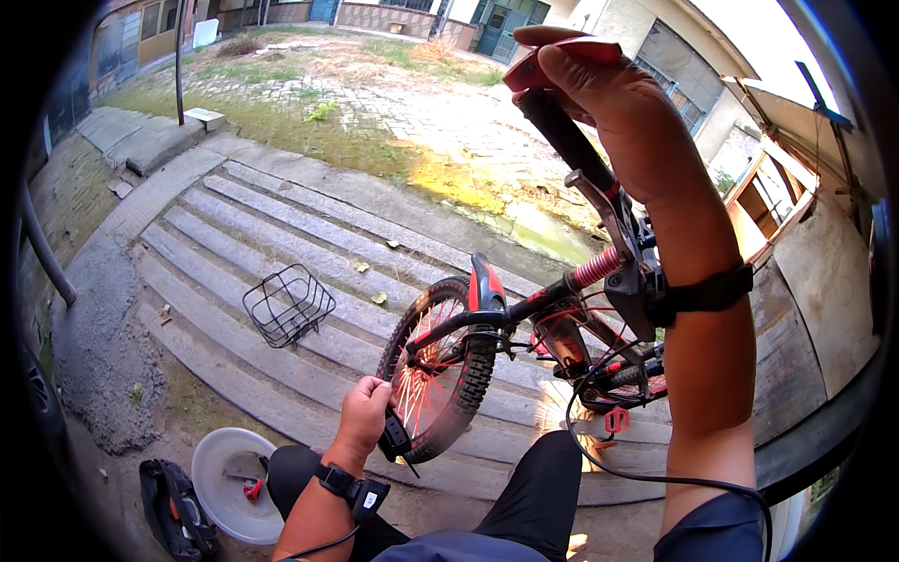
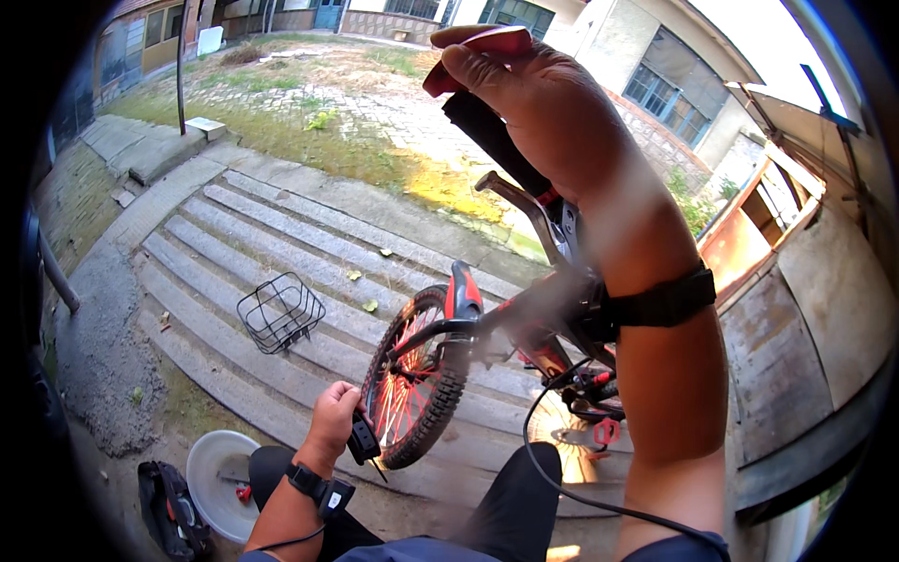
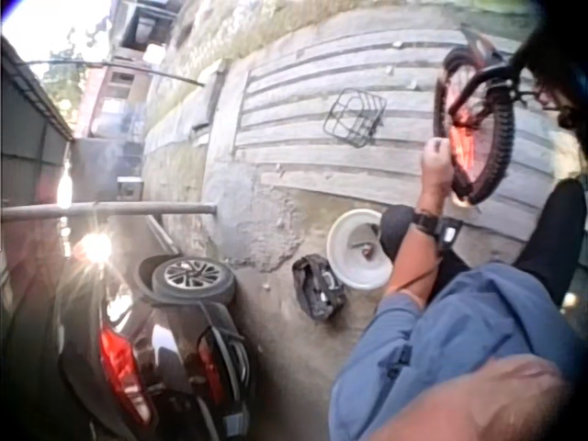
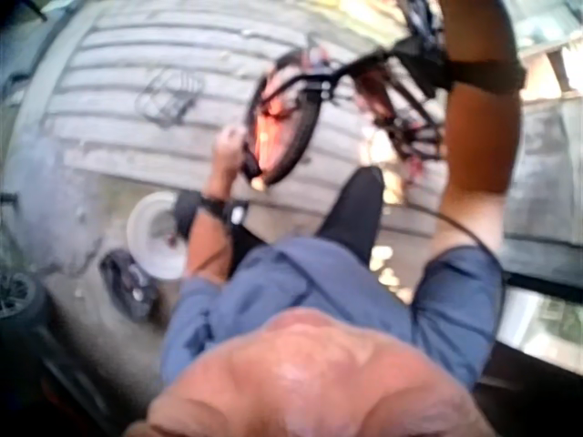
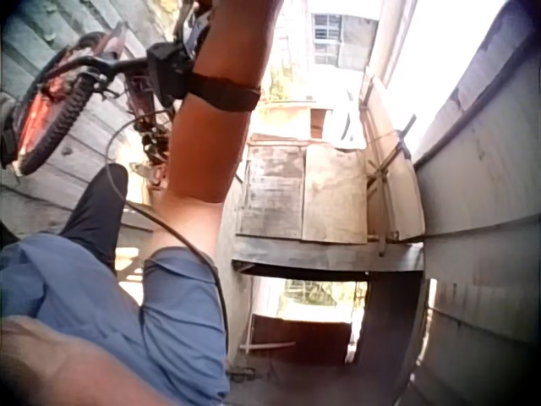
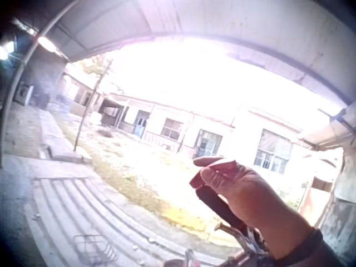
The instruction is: The person is repairing a bicycle while sitting on concrete steps. They remove the handlebar grips and brake levers, then use a screwdriver to adjust a small black component. They also use pliers to manipulate a red plastic part before reattaching the handlebar grips.
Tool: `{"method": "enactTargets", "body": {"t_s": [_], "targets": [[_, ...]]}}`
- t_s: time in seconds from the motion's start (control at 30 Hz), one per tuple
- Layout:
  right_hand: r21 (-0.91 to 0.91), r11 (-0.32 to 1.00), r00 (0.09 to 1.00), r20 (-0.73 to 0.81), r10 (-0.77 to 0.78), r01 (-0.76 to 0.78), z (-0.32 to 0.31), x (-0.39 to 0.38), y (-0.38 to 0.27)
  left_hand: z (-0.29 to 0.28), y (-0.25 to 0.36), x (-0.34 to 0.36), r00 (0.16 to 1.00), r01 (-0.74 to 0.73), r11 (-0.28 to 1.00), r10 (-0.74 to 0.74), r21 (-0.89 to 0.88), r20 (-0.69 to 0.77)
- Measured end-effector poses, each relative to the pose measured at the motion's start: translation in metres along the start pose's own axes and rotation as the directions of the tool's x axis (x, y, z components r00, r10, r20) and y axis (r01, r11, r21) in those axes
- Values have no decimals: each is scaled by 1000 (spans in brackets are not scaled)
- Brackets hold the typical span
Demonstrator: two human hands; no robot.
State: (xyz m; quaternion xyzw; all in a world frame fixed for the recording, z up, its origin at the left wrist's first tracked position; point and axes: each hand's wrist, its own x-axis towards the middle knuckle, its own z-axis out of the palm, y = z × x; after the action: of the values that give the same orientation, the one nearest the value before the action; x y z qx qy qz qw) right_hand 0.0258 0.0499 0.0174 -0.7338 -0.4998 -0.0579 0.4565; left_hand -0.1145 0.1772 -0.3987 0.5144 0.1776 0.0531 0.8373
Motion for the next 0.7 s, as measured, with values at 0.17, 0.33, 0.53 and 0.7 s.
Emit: {"method": "enactTargets", "body": {"t_s": [0.17, 0.33, 0.53, 0.7], "targets": [[15, 997, 988, -135, -69, 71, 11, -5, -25, -7, -6, 0, 998, -57, 998, 58, 29, -22], [75, 978, 973, -141, -183, 195, 7, -33, -45, -2, 3, -14, 999, -31, 998, 31, -62, 7], [29, 991, 981, -149, -122, 127, 13, -91, -49, -8, 2, -36, 997, -65, 994, 68, -82, 30], [274, 951, 988, -22, 155, -143, 59, -170, -24, 1, 25, -81, 987, -32, 990, 53, -140, 150]]}}
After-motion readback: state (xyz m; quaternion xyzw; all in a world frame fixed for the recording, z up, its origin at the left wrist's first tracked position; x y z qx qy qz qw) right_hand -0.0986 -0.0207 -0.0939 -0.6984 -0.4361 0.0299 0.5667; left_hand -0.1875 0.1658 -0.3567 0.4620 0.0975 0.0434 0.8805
